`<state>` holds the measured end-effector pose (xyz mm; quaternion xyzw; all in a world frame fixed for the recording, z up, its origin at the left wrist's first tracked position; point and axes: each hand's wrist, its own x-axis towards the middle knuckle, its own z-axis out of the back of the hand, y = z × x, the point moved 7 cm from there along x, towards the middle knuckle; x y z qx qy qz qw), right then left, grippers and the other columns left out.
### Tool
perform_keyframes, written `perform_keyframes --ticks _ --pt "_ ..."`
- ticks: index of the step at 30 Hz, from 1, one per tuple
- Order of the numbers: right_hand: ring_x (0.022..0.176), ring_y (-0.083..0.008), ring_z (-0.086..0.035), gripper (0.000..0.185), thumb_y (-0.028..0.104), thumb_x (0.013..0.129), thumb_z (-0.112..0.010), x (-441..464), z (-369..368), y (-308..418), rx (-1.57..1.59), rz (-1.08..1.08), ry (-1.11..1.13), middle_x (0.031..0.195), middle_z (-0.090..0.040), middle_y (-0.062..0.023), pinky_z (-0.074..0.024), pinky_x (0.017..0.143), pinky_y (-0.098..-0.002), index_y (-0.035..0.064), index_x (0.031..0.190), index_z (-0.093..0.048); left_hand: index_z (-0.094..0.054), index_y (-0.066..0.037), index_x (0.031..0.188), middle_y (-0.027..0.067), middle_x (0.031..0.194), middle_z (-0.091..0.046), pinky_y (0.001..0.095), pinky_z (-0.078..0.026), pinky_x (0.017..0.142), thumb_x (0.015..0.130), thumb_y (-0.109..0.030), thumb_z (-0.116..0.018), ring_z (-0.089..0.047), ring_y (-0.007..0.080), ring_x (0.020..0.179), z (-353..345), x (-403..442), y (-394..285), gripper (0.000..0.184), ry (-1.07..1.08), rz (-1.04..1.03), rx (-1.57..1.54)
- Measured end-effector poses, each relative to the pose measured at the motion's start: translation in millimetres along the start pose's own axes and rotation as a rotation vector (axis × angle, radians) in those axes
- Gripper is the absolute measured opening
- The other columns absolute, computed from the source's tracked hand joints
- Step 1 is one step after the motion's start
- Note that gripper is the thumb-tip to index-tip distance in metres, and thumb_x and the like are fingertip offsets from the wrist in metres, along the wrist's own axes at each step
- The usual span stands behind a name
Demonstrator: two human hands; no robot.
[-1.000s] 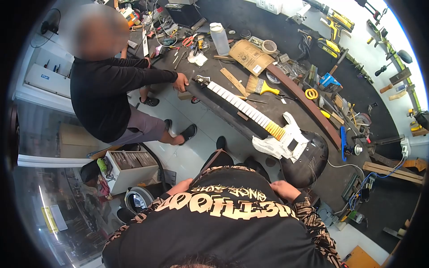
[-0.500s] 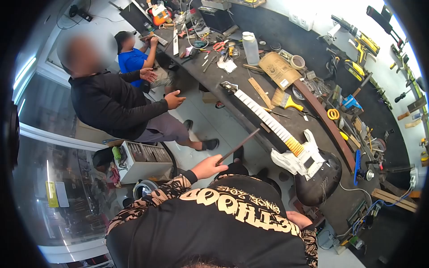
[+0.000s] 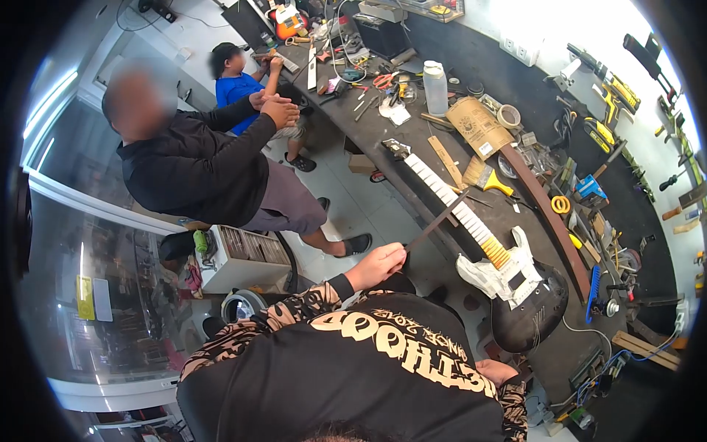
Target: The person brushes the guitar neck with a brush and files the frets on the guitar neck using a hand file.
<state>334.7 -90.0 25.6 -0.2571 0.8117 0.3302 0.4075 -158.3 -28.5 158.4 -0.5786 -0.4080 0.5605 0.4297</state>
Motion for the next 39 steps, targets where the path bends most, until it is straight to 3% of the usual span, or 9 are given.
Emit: perform_keyframes --ticks 6,12,14,17,20,24,29,32,39 --pt "0.098 -0.0127 -0.079 0.030 0.022 0.116 -0.069 59 44 -68 0.164 0.070 -0.192 0.117 -0.085 -0.0052 -0.0629 0.092 -0.0311 -0.0024 0.130 -0.078 -0.057 -0.007 0.104 0.0006 0.087 -0.058 0.0255 -0.046 0.062 0.123 -0.029 -0.052 -0.054 0.0094 0.069 -16 32 -1 0.030 0.061 -0.027 -0.280" --pt "0.069 -0.0211 -0.071 0.013 0.006 0.107 -0.064 35 38 26 -0.101 0.265 -0.835 0.087 -0.075 -0.0094 -0.0574 0.062 -0.0374 -0.0032 0.108 -0.074 -0.063 -0.005 0.108 -0.0003 0.086 -0.064 0.0246 -0.047 0.061 0.122 -0.029 -0.058 -0.058 0.0085 0.064 -4 47 -11 0.028 0.168 -0.001 -0.278" --pt "0.065 -0.0213 -0.069 0.014 0.003 0.106 -0.061 49 31 37 -0.132 0.250 -0.845 0.091 -0.074 -0.0091 -0.0563 0.060 -0.0363 -0.0005 0.115 -0.071 -0.065 -0.005 0.107 -0.0012 0.082 -0.065 0.0251 -0.046 0.059 0.121 -0.029 -0.059 -0.057 0.0079 0.061 8 49 -16 0.028 0.182 0.016 -0.239" --pt "0.074 -0.0210 -0.073 0.018 0.000 0.105 -0.059 73 12 59 -0.197 0.238 -0.718 0.094 -0.074 -0.0091 -0.0585 0.065 -0.0354 0.0021 0.121 -0.069 -0.065 -0.005 0.107 -0.0017 0.081 -0.065 0.0255 -0.045 0.058 0.120 -0.029 -0.060 -0.056 0.0072 0.061 31 48 -19 0.027 0.201 0.040 -0.187" --pt "0.082 -0.0278 -0.076 0.017 -0.003 0.102 -0.062 88 3 81 -0.227 0.362 -0.855 0.092 -0.074 -0.0126 -0.0616 0.075 -0.0392 0.0007 0.117 -0.070 -0.065 -0.006 0.107 -0.0023 0.081 -0.065 0.0259 -0.044 0.057 0.119 -0.030 -0.061 -0.056 0.0066 0.060 52 43 -15 0.027 0.214 0.050 -0.154" --pt "0.108 -0.0397 -0.074 0.021 -0.007 0.096 -0.063 89 -13 108 -0.550 0.460 -1.120 0.114 -0.072 -0.0234 -0.0593 0.098 -0.0448 -0.0021 0.114 -0.072 -0.066 -0.008 0.106 -0.0032 0.081 -0.064 0.0262 -0.043 0.056 0.119 -0.032 -0.063 -0.055 0.0059 0.059 73 36 -11 0.027 0.233 0.080 -0.112" --pt "0.107 -0.0350 -0.071 0.025 -0.004 0.095 -0.066 119 -42 99 -0.407 0.498 -1.091 0.118 -0.067 -0.0185 -0.0593 0.097 -0.0440 0.0017 0.118 -0.072 -0.065 -0.009 0.101 -0.0039 0.081 -0.063 0.0270 -0.044 0.056 0.118 -0.031 -0.064 -0.054 0.0056 0.061 82 44 -13 0.028 0.266 0.064 -0.055" --pt "0.114 -0.0357 -0.070 0.027 0.018 0.101 -0.081 120 -81 95 -0.378 0.588 -1.086 0.121 -0.066 -0.0188 -0.0580 0.101 -0.0436 0.0022 0.122 -0.073 -0.064 -0.009 0.099 -0.0040 0.081 -0.062 0.0278 -0.044 0.057 0.118 -0.032 -0.065 -0.054 0.0058 0.063 83 48 -20 0.030 0.276 0.026 -0.013" --pt "0.116 -0.0395 -0.069 0.023 0.013 0.103 -0.078 122 -70 100 -0.433 0.591 -1.164 0.120 -0.070 -0.0217 -0.0557 0.102 -0.0460 -0.0015 0.119 -0.073 -0.067 -0.006 0.103 -0.0040 0.078 -0.059 0.0305 -0.045 0.059 0.116 -0.031 -0.068 -0.055 0.0062 0.065 79 48 -30 0.028 0.242 -0.127 0.138"
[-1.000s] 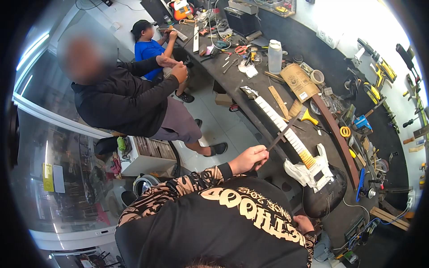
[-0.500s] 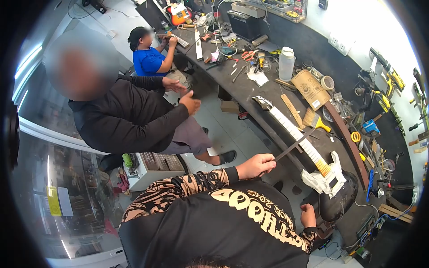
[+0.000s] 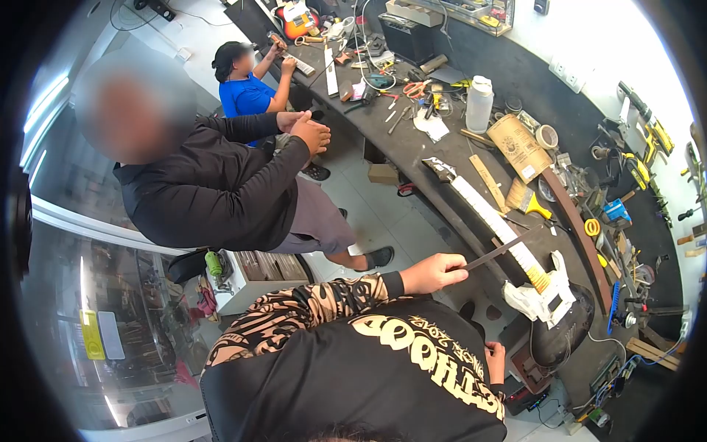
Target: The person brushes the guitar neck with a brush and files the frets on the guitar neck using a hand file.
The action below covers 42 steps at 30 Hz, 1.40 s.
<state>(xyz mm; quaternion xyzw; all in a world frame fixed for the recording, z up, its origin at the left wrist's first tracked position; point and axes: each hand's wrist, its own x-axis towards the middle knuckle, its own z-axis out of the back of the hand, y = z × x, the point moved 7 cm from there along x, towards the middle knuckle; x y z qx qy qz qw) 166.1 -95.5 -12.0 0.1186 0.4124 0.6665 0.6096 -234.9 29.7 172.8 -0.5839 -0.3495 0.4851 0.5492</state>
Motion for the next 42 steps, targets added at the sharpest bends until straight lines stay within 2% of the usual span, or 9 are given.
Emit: perform_keyframes --ticks 1,4,9,19,25,29,32,38,42 --pt "0.114 -0.0411 -0.069 0.018 0.006 0.102 -0.073 11 4 0 -0.010 0.064 -0.022 0.116 -0.070 -0.0221 -0.0564 0.100 -0.0472 -0.0027 0.117 -0.072 -0.067 -0.006 0.104 -0.0041 0.078 -0.059 0.0306 -0.045 0.059 0.116 -0.031 -0.069 -0.055 0.0063 0.065 -3 -1 -1 0.028 -0.005 0.037 -0.017" --pt "0.112 -0.0399 -0.071 0.016 0.003 0.102 -0.068 39 28 25 0.036 0.047 0.001 0.114 -0.072 -0.0220 -0.0575 0.098 -0.0468 -0.0019 0.117 -0.073 -0.068 -0.005 0.105 -0.0044 0.076 -0.060 0.0304 -0.046 0.058 0.115 -0.028 -0.071 -0.055 0.0066 0.060 -18 -1 -2 0.025 -0.051 0.096 -0.077" --pt "0.111 -0.0339 -0.075 0.019 0.005 0.108 -0.065 77 87 92 0.113 0.168 0.094 0.115 -0.077 -0.0192 -0.0580 0.099 -0.0427 -0.0027 0.123 -0.073 -0.068 -0.005 0.108 -0.0038 0.076 -0.063 0.0285 -0.047 0.061 0.114 -0.027 -0.072 -0.057 0.0061 0.065 -59 8 -9 0.023 -0.179 0.059 -0.076" --pt "0.107 -0.0319 -0.076 0.017 0.004 0.110 -0.064 108 164 62 0.115 0.280 0.208 0.115 -0.077 -0.0196 -0.0588 0.096 -0.0409 -0.0029 0.123 -0.072 -0.066 -0.006 0.116 -0.0053 0.076 -0.061 0.0275 -0.042 0.061 0.116 -0.026 -0.070 -0.052 0.0045 0.066 -179 8 -5 0.021 -0.271 0.153 -0.200" --pt "0.109 -0.0343 -0.075 0.016 0.004 0.109 -0.067 117 174 55 0.089 0.375 0.218 0.115 -0.077 -0.0203 -0.0587 0.097 -0.0425 -0.0040 0.122 -0.072 -0.066 -0.005 0.117 -0.0051 0.077 -0.061 0.0273 -0.042 0.061 0.117 -0.028 -0.070 -0.053 0.0047 0.068 -206 2 -2 0.024 -0.365 0.162 -0.238" --pt "0.107 -0.0274 -0.077 0.018 0.005 0.110 -0.065 111 161 54 0.121 0.401 0.292 0.114 -0.079 -0.0160 -0.0591 0.096 -0.0382 -0.0014 0.126 -0.071 -0.066 -0.007 0.115 -0.0053 0.075 -0.060 0.0246 -0.040 0.057 0.120 -0.030 -0.065 -0.051 0.0037 0.062 -219 3 -13 0.023 -0.376 0.194 -0.279" --pt "0.109 -0.0287 -0.077 0.019 0.004 0.111 -0.067 105 157 57 0.145 0.399 0.347 0.118 -0.079 -0.0168 -0.0597 0.098 -0.0387 -0.0011 0.129 -0.071 -0.066 -0.008 0.114 -0.0051 0.074 -0.060 0.0241 -0.040 0.055 0.121 -0.030 -0.062 -0.051 0.0034 0.060 -226 0 -6 0.024 -0.377 0.201 -0.293" --pt "0.115 -0.0245 -0.078 0.022 0.010 0.113 -0.069 110 150 53 0.260 0.417 0.389 0.120 -0.080 -0.0154 -0.0606 0.102 -0.0372 -0.0032 0.130 -0.072 -0.067 -0.008 0.118 -0.0026 0.082 -0.066 0.0247 -0.049 0.059 0.119 -0.026 -0.063 -0.058 0.0049 0.067 -230 5 15 0.019 -0.396 0.175 -0.249" --pt "0.119 -0.0167 -0.074 0.035 0.018 0.118 -0.067 103 146 72 0.586 0.305 0.614 0.137 -0.074 -0.0095 -0.0603 0.104 -0.0334 -0.0025 0.147 -0.065 -0.064 -0.004 0.124 0.0012 0.095 -0.070 0.0253 -0.057 0.069 0.119 -0.018 -0.063 -0.067 0.0078 0.082 -239 8 22 0.014 -0.289 0.172 -0.283"
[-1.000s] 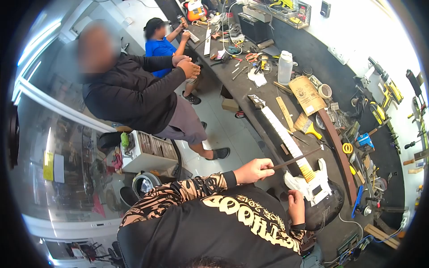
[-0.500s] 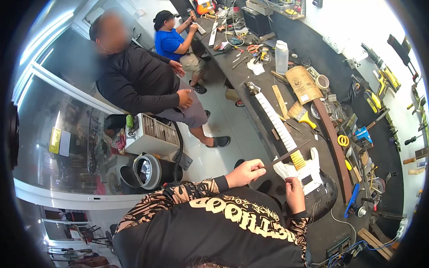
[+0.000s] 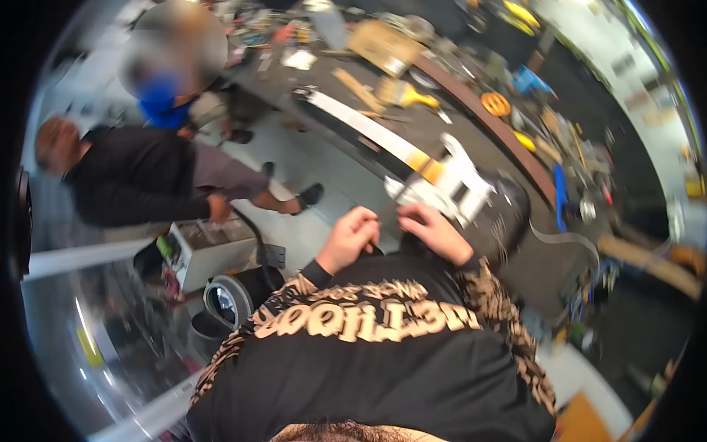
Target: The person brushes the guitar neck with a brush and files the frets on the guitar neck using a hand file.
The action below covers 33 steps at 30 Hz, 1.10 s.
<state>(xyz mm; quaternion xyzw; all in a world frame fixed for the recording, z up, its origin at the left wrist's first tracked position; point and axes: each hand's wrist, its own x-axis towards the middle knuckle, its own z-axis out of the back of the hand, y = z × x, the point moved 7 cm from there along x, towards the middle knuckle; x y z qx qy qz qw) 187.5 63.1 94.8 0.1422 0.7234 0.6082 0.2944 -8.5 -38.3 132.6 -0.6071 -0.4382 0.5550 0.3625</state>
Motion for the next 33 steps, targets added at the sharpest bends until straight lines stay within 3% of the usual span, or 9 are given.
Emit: perform_keyframes --ticks 5,12,16,19,21,23,24,28,33 --pt "0.113 -0.0140 -0.071 0.043 0.029 0.114 -0.076 -8 -25 30 0.373 -0.195 0.004 0.125 -0.072 -0.0044 -0.0584 0.103 -0.0325 0.0029 0.146 -0.064 -0.065 -0.005 0.121 -0.0011 0.096 -0.069 0.0232 -0.051 0.073 0.117 -0.014 -0.066 -0.062 0.0056 0.082 -13 2 -2 0.010 0.099 -0.017 0.057" --pt "0.107 -0.0117 -0.071 0.024 0.025 0.107 -0.080 -5 -17 35 0.328 -0.188 -0.123 0.105 -0.076 -0.0021 -0.0564 0.100 -0.0320 0.0042 0.119 -0.079 -0.068 0.000 0.120 0.0009 0.104 -0.073 0.0265 -0.054 0.085 0.110 -0.010 -0.075 -0.066 0.0080 0.094 -11 11 -13 0.015 0.110 -0.119 0.161" --pt "0.106 -0.0137 -0.072 0.024 0.022 0.107 -0.080 -15 35 51 0.358 -0.069 -0.327 0.110 -0.078 -0.0031 -0.0566 0.101 -0.0325 0.0028 0.121 -0.079 -0.070 -0.001 0.120 0.0027 0.103 -0.074 0.0276 -0.054 0.083 0.107 -0.011 -0.078 -0.067 0.0102 0.092 15 -1 -12 0.018 0.074 -0.087 0.173" --pt "0.104 -0.0128 -0.071 0.014 0.015 0.109 -0.076 -39 107 40 0.451 0.031 -0.539 0.109 -0.077 -0.0024 -0.0565 0.098 -0.0316 0.0026 0.115 -0.076 -0.075 -0.001 0.115 0.0044 0.094 -0.072 0.0292 -0.053 0.078 0.104 -0.014 -0.081 -0.066 0.0123 0.085 42 -19 -35 0.018 0.056 -0.097 0.453" --pt "0.103 -0.0153 -0.072 0.014 0.014 0.108 -0.076 -54 146 41 0.232 0.081 -0.703 0.107 -0.077 -0.0036 -0.0573 0.096 -0.0325 0.0015 0.115 -0.076 -0.079 -0.002 0.111 0.0086 0.090 -0.073 0.0357 -0.054 0.076 0.099 -0.018 -0.082 -0.070 0.0220 0.082 54 -21 -51 0.020 0.067 -0.115 0.692" --pt "0.103 -0.0174 -0.073 0.016 0.014 0.108 -0.076 -51 141 47 -0.167 0.100 -0.674 0.106 -0.077 -0.0059 -0.0579 0.095 -0.0336 0.0006 0.116 -0.075 -0.079 -0.002 0.111 0.0100 0.094 -0.076 0.0380 -0.056 0.079 0.098 -0.019 -0.083 -0.072 0.0267 0.084 55 -21 -63 0.023 0.109 -0.164 0.874" --pt "0.103 -0.0184 -0.073 0.016 0.014 0.108 -0.076 -49 130 57 -0.367 0.107 -0.654 0.106 -0.077 -0.0071 -0.0582 0.095 -0.0342 0.0001 0.117 -0.075 -0.080 -0.003 0.110 0.0136 0.097 -0.078 0.0448 -0.058 0.081 0.096 -0.022 -0.082 -0.074 0.0357 0.090 51 -17 -68 0.023 0.122 -0.192 0.952" --pt "0.116 -0.0385 -0.073 0.026 0.017 0.098 -0.081 -11 13 112 -0.608 0.288 -0.200 0.116 -0.075 -0.0153 -0.0577 0.103 -0.0480 0.0044 0.120 -0.076 -0.081 -0.003 0.110 0.0153 0.100 -0.080 0.0450 -0.059 0.083 0.097 -0.023 -0.082 -0.077 0.0371 0.094 21 1 -71 0.024 0.249 -0.196 1.021" --pt "0.105 -0.0363 -0.074 0.015 0.014 0.097 -0.080 7 -46 107 -0.584 0.368 -0.024 0.105 -0.077 -0.0098 -0.0584 0.093 -0.0486 0.0084 0.110 -0.075 -0.081 -0.003 0.109 0.0189 0.100 -0.080 0.0507 -0.059 0.085 0.096 -0.026 -0.079 -0.076 0.0427 0.096 12 5 -63 0.026 0.242 -0.169 0.866"
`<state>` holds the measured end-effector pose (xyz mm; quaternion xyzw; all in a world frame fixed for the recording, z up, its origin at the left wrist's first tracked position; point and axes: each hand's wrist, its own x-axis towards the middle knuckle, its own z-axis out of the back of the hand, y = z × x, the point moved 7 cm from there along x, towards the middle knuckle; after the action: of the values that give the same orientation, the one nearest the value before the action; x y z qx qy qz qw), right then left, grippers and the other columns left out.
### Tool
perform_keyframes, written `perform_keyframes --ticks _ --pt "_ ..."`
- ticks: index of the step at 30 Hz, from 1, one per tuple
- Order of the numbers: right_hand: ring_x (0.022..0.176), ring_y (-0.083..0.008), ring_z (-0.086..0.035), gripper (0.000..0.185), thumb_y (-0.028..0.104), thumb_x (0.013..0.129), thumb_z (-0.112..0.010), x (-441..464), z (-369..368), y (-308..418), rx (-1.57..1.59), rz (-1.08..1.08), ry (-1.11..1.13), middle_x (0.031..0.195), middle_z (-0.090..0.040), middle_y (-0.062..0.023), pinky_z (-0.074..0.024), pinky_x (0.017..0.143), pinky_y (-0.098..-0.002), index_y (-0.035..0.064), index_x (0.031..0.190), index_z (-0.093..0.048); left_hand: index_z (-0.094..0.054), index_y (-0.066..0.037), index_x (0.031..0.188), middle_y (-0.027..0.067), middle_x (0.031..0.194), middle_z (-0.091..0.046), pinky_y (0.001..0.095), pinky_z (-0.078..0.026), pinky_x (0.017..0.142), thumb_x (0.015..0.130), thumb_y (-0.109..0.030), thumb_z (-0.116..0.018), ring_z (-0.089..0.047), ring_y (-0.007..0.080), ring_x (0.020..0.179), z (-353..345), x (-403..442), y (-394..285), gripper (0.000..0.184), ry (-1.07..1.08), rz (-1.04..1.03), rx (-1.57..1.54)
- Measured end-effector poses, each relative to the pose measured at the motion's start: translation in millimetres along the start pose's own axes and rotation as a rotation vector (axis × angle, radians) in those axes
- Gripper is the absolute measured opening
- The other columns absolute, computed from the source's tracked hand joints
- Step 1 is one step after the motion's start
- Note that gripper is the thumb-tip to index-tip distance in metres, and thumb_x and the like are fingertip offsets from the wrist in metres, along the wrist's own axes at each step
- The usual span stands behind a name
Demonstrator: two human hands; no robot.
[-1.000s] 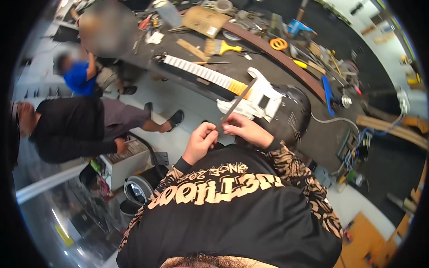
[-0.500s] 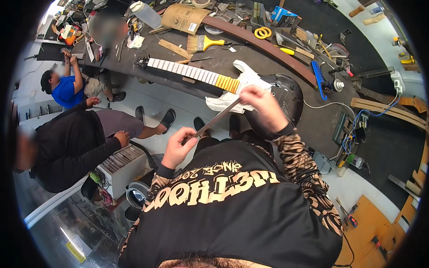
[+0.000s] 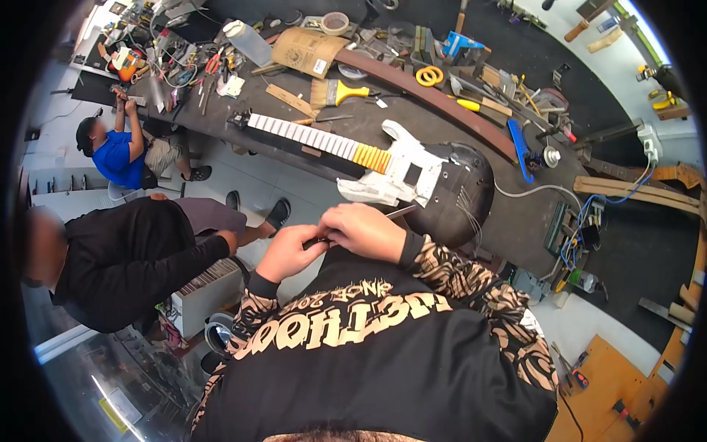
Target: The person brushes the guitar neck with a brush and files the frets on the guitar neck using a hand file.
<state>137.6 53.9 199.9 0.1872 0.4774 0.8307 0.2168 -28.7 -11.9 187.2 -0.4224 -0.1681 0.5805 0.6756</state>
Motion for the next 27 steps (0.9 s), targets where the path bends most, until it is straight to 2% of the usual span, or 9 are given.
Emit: perform_keyframes --ticks 1,2,4,10,13,15,20,23,27 --pt "0.101 -0.0367 -0.075 0.013 0.011 0.096 -0.078 -2 4 0 -0.018 -0.001 -0.019 0.101 -0.077 -0.0103 -0.0590 0.090 -0.0481 0.0089 0.109 -0.076 -0.081 -0.003 0.110 0.0198 0.101 -0.080 0.0493 -0.059 0.085 0.096 -0.027 -0.080 -0.076 0.0431 0.096 4 -3 -3 0.028 -0.030 0.011 -0.038" --pt "0.101 -0.0367 -0.075 0.013 0.010 0.097 -0.079 -5 8 -4 -0.028 0.007 -0.036 0.101 -0.078 -0.0108 -0.0591 0.090 -0.0477 0.0088 0.109 -0.076 -0.081 -0.002 0.110 0.0181 0.096 -0.080 0.0447 -0.059 0.081 0.098 -0.026 -0.080 -0.077 0.0370 0.089 7 -6 -1 0.027 -0.025 0.060 -0.077" --pt "0.102 -0.0368 -0.075 0.013 0.008 0.097 -0.079 -12 21 -13 -0.045 0.029 -0.064 0.102 -0.078 -0.0117 -0.0592 0.091 -0.0468 0.0087 0.110 -0.078 -0.080 0.003 0.112 0.0086 0.090 -0.078 0.0319 -0.056 0.074 0.103 -0.019 -0.081 -0.069 0.0139 0.078 8 -16 10 0.024 -0.005 0.145 -0.183" --pt "0.099 -0.0383 -0.077 0.012 0.007 0.095 -0.076 -45 88 -57 -0.147 -0.189 -0.168 0.100 -0.078 -0.0150 -0.0605 0.089 -0.0492 0.0051 0.106 -0.078 -0.079 0.003 0.112 0.0050 0.089 -0.076 0.0303 -0.054 0.073 0.104 -0.019 -0.081 -0.066 0.0096 0.081 12 -41 21 0.024 -0.082 0.185 -0.300" --pt "0.096 -0.0393 -0.076 0.011 0.008 0.095 -0.075 -47 103 -55 -0.689 -0.168 -0.195 0.098 -0.077 -0.0158 -0.0605 0.088 -0.0517 0.0033 0.105 -0.078 -0.080 -0.001 0.111 0.0116 0.094 -0.080 0.0361 -0.057 0.076 0.102 -0.024 -0.081 -0.074 0.0216 0.082 14 -43 17 0.024 -0.106 0.131 -0.127" --pt "0.097 -0.0398 -0.075 0.012 0.009 0.096 -0.074 -38 83 -55 -0.605 -0.181 -0.112 0.098 -0.077 -0.0157 -0.0603 0.089 -0.0527 0.0028 0.105 -0.078 -0.081 -0.005 0.109 0.0156 0.099 -0.081 0.0430 -0.059 0.078 0.101 -0.029 -0.080 -0.077 0.0342 0.088 14 -39 6 0.026 -0.101 0.102 0.010" --pt "0.096 -0.0425 -0.076 0.024 0.024 0.103 -0.077 -9 22 11 -0.202 0.073 0.044 0.099 -0.077 -0.0173 -0.0599 0.088 -0.0538 0.0029 0.115 -0.075 -0.081 -0.006 0.109 0.0142 0.099 -0.080 0.0471 -0.059 0.081 0.101 -0.031 -0.078 -0.076 0.0367 0.094 7 -15 -17 0.027 -0.068 -0.017 0.099" --pt "0.096 -0.0440 -0.075 0.026 0.027 0.104 -0.077 -13 6 12 -0.218 0.029 0.146 0.098 -0.077 -0.0185 -0.0593 0.087 -0.0543 0.0032 0.114 -0.074 -0.081 -0.006 0.111 0.0149 0.100 -0.080 0.0479 -0.059 0.082 0.100 -0.033 -0.078 -0.076 0.0376 0.095 10 -11 -24 0.029 -0.059 -0.030 0.040" --pt "0.094 -0.0454 -0.075 0.029 0.032 0.104 -0.077 -41 43 -19 -0.360 -0.224 0.204 0.095 -0.077 -0.0205 -0.0592 0.084 -0.0552 0.0038 0.109 -0.074 -0.080 -0.005 0.110 0.0142 0.098 -0.079 0.0473 -0.058 0.082 0.100 -0.032 -0.079 -0.076 0.0375 0.094 21 -24 -14 0.029 -0.037 0.030 -0.018"
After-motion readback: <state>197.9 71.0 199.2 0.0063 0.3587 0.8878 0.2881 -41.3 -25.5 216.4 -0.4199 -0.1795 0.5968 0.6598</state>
